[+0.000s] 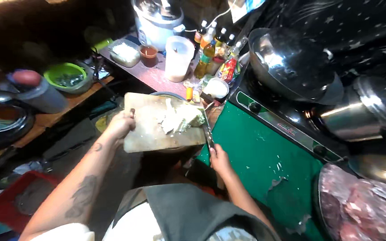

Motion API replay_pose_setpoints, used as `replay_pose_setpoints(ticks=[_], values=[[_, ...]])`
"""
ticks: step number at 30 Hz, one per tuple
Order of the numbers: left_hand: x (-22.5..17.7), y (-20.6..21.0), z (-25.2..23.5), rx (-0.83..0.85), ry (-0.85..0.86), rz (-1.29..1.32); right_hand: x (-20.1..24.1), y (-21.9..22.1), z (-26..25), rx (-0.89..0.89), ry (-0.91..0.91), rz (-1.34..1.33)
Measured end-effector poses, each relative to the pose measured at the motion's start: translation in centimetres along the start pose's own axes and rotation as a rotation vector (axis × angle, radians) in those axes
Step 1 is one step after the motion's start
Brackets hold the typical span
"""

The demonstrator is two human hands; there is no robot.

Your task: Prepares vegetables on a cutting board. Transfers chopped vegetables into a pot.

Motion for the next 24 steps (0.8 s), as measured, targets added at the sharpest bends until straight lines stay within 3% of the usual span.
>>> replay_pose_setpoints(ticks=[3, 8, 21, 24], values=[[-2.7, -3.3, 1.4, -0.121, -0.003, -0.066, 3.3, 2.2, -2.9, 0.117, -0.034, -0.005], [-5.8, -4.9, 2.4, -0.213, -0.045, -0.164, 6.4, 4.8, -5.4, 0.173, -0.004, 0.165], [-9.7, -3.9, -0.4, -0.074, -0.026, -0.241, 8.8, 4.4, -4.9, 0.191, 0.16, 0.371], [-10.5, -3.7, -0.8, -0.037, 0.028, -0.186, 9.8, 4.2, -3.5, 0.096, 0.048, 0.293]])
Point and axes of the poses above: each hand's wrist, its own z-axis away from the middle knuckle, its own y-axis out of the palm, x = y × z, the point moved 3 cm from there along -z, towards the middle knuckle, and after that the axes turned 6 degrees about x, right-handed, at the moved point
